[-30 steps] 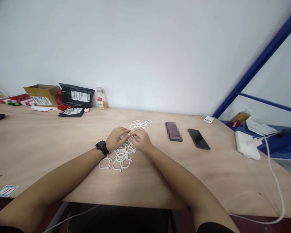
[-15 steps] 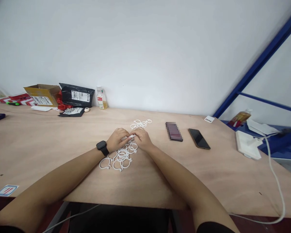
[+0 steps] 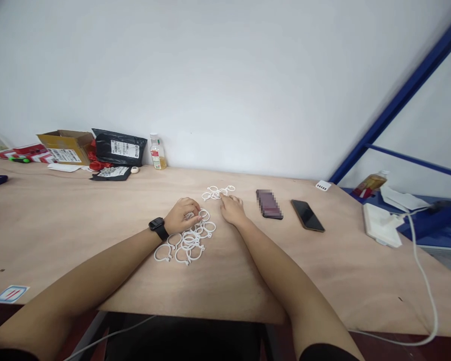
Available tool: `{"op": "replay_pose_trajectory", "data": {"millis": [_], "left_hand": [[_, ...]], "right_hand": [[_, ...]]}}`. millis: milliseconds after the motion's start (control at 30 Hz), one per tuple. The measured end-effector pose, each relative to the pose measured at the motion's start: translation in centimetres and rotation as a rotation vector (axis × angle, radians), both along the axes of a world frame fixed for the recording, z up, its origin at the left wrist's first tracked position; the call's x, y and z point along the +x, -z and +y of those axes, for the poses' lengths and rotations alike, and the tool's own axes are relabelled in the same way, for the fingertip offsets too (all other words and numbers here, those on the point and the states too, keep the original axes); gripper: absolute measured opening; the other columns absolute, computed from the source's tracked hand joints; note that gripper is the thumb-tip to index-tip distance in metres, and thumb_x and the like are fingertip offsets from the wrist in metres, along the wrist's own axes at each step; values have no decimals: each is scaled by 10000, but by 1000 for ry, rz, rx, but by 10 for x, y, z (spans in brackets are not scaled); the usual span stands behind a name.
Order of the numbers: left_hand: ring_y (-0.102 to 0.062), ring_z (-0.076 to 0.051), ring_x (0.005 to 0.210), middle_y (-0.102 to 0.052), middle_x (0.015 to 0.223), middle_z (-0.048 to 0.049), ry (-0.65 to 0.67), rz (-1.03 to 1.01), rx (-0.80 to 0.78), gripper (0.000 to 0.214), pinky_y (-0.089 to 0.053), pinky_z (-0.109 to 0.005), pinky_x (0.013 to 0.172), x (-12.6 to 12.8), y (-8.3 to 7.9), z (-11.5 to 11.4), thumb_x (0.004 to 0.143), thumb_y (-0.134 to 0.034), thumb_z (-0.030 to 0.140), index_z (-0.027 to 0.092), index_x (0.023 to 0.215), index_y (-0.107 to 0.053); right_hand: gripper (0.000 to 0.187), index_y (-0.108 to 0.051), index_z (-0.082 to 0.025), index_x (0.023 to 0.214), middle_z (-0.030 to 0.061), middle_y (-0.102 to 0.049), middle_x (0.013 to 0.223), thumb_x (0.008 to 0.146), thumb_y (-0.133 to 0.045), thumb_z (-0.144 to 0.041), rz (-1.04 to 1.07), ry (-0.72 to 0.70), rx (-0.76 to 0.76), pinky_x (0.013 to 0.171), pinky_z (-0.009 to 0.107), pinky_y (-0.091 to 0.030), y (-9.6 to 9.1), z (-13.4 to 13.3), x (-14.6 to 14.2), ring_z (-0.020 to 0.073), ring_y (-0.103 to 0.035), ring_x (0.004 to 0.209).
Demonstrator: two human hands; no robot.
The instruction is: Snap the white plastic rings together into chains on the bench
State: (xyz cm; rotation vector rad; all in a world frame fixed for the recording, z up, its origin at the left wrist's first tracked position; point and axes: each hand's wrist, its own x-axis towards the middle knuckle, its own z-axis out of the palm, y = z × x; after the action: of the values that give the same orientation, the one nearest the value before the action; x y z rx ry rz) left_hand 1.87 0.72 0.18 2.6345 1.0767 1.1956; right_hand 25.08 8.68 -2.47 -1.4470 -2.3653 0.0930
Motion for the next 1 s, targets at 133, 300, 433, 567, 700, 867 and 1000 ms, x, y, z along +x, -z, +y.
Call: {"op": "replay_pose_trajectory", "data": {"millis": [133, 300, 433, 567, 700, 867, 1000], "left_hand": [[-610, -172, 846, -682, 860, -41, -47, -7, -2, 218, -443, -351, 829, 0, 2, 2, 891, -573, 357, 201, 749, -627], [-615, -188, 854, -685, 871, -55, -77, -26, 26, 169, -457, -366, 828, 0, 5, 4, 892, -567, 328, 197, 814, -640], [-612, -208, 937, -684, 981, -74, -122, -73, 76, 181, -470, -385, 855, -2, 7, 6, 898, -555, 299, 200, 1022, -643], [-598, -222, 1024, -671, 1079, -84, -166, -99, 108, 257, -468, -403, 893, -4, 11, 10, 890, -564, 279, 208, 1130, -618], [-622, -211, 981, -697, 1039, -67, -162, -84, 88, 202, -464, -402, 881, -4, 12, 10, 884, -574, 272, 220, 1067, -641], [-633, -201, 892, -714, 949, -53, -124, -77, 75, 166, -466, -379, 831, -2, 8, 7, 861, -608, 301, 215, 995, -654], [-629, -194, 865, -703, 917, -49, -119, -75, 79, 160, -461, -367, 818, -1, 7, 4, 864, -587, 288, 208, 989, -646]], "right_hand": [[430, -558, -228, 1295, 106, -657, 1187, 872, -491, -196, 25, 21, 57, 981, 448, -313, -1, -4, -3, 288, -523, 1119], [386, -600, -199, 1229, 88, -677, 1010, 865, -477, -160, 202, -34, 107, 910, 389, -393, -7, -8, -5, 245, -566, 991], [326, -599, -199, 1204, 86, -638, 1060, 923, -434, -199, 453, -284, 149, 875, 350, -465, -12, -19, -13, 203, -584, 965], [282, -606, -223, 1174, 83, -632, 1050, 971, -411, -244, 523, -500, 169, 887, 369, -486, -15, -37, -26, 201, -588, 997], [278, -594, -256, 1188, 73, -638, 1071, 983, -406, -254, 529, -577, 153, 905, 390, -491, -17, -47, -33, 205, -583, 1024], [269, -601, -238, 1148, 77, -634, 1040, 992, -385, -272, 562, -532, 144, 896, 389, -494, -19, -46, -31, 205, -586, 1010], [254, -597, -231, 1138, 75, -633, 1026, 989, -396, -270, 556, -534, 126, 888, 378, -491, -20, -48, -31, 201, -586, 996]]}}
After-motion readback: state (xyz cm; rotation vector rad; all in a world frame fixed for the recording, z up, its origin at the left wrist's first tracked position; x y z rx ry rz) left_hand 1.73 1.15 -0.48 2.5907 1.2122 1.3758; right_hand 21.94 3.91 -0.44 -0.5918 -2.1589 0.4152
